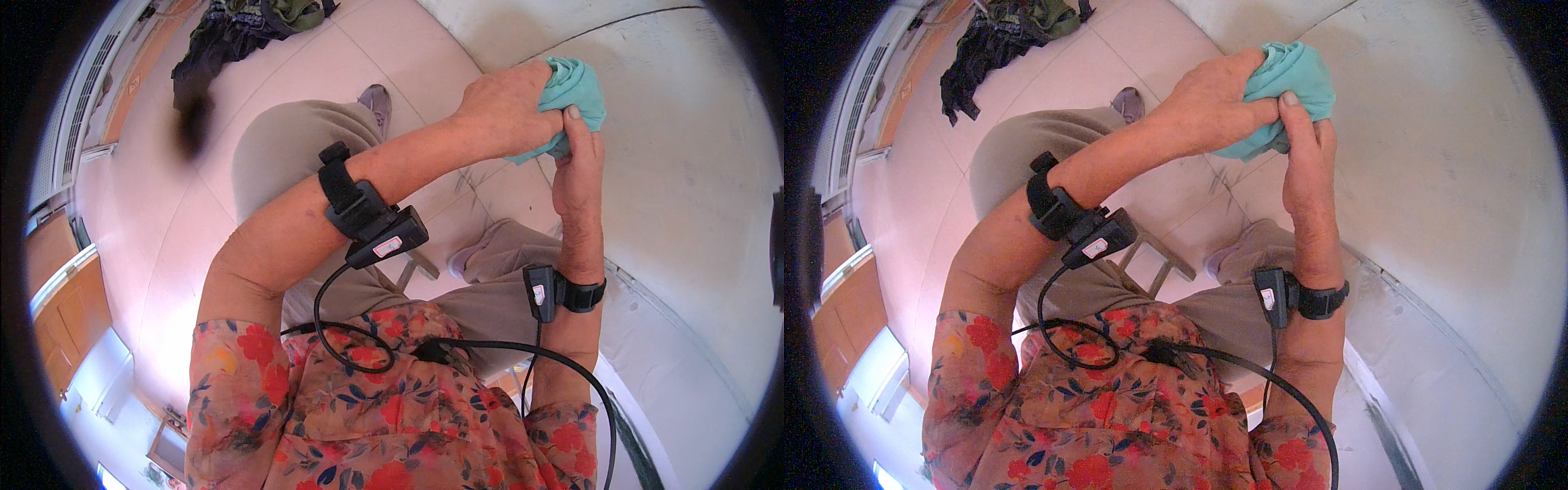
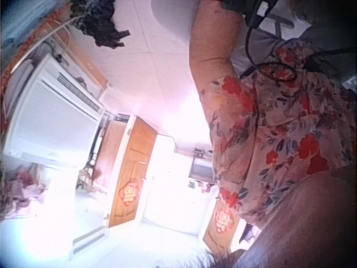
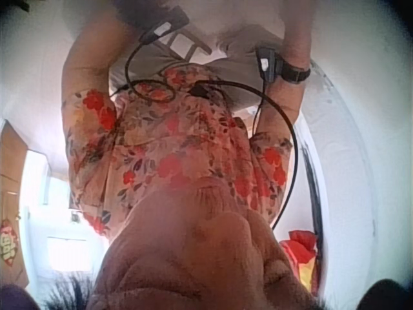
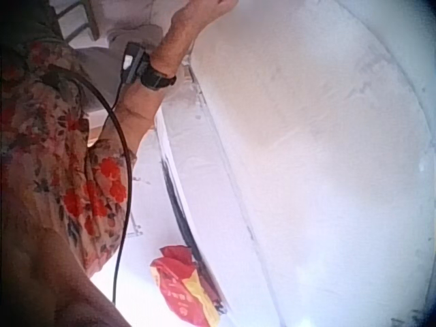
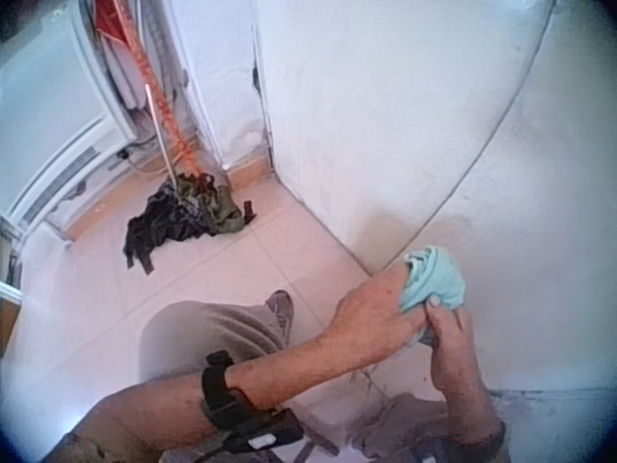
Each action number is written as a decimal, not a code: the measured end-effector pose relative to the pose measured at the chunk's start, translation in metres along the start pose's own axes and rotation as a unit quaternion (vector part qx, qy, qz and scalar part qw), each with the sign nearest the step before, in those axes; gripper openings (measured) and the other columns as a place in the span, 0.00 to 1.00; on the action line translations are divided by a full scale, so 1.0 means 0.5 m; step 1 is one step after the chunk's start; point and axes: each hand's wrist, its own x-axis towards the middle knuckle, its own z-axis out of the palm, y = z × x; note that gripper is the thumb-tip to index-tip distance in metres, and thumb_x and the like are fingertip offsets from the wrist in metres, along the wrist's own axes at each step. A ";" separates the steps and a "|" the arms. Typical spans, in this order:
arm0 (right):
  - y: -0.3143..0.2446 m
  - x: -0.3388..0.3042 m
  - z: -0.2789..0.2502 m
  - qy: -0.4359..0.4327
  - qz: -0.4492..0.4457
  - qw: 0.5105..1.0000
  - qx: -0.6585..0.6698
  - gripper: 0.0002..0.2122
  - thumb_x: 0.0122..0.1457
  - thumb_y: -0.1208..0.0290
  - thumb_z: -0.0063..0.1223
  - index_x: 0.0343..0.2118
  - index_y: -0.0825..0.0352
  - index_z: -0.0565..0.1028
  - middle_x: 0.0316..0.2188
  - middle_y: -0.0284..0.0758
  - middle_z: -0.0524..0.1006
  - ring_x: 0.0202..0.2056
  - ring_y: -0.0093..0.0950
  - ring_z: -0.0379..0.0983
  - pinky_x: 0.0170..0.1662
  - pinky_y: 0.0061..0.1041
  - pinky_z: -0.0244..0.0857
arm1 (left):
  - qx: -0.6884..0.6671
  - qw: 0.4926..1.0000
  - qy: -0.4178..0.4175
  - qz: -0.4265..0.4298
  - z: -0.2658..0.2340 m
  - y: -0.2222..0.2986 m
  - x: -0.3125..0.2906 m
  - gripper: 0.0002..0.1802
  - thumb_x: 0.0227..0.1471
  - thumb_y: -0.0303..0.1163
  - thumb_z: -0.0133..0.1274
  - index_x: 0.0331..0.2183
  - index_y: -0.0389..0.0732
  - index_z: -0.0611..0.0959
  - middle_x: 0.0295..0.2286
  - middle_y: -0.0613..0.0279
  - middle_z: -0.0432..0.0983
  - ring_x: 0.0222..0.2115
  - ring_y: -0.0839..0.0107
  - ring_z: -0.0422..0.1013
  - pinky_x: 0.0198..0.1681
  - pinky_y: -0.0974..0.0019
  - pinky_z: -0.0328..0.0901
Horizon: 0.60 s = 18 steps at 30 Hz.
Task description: The person cleans a wall and a door frame by hand using a blue cloth, repeatedly wiping different sections of the white surface and then turning the cloth over to continue.
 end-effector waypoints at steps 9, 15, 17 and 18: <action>-0.003 0.002 0.000 0.004 0.002 1.000 -0.029 0.16 0.58 0.62 0.47 0.45 0.66 0.69 0.40 0.30 0.73 0.41 0.21 0.69 0.44 0.23 0.61 | 0.009 1.000 0.011 0.018 0.004 -0.005 -0.001 0.25 0.40 0.42 0.50 0.38 0.33 0.74 0.32 0.44 0.75 0.35 0.49 0.71 0.41 0.53 0.64; -0.004 -0.001 0.000 0.009 -0.001 0.999 -0.034 0.17 0.57 0.61 0.48 0.46 0.66 0.69 0.41 0.31 0.73 0.42 0.21 0.68 0.45 0.23 0.61 | 0.005 1.000 0.012 0.023 0.003 -0.004 -0.002 0.25 0.39 0.42 0.51 0.36 0.32 0.74 0.31 0.44 0.75 0.35 0.49 0.71 0.40 0.53 0.64; -0.004 -0.001 -0.001 0.006 0.002 0.999 -0.034 0.18 0.57 0.61 0.48 0.47 0.66 0.69 0.41 0.32 0.73 0.42 0.22 0.68 0.45 0.23 0.61 | 0.009 0.999 0.019 0.031 0.005 -0.008 -0.003 0.24 0.39 0.42 0.51 0.35 0.32 0.74 0.31 0.44 0.75 0.35 0.49 0.71 0.40 0.53 0.64; -0.004 -0.001 -0.002 0.004 0.003 0.999 -0.033 0.18 0.57 0.61 0.48 0.47 0.66 0.69 0.42 0.32 0.73 0.43 0.22 0.68 0.45 0.23 0.61 | 0.009 0.999 0.016 0.028 0.005 -0.007 -0.003 0.24 0.39 0.42 0.51 0.35 0.32 0.74 0.31 0.44 0.75 0.35 0.48 0.71 0.40 0.53 0.64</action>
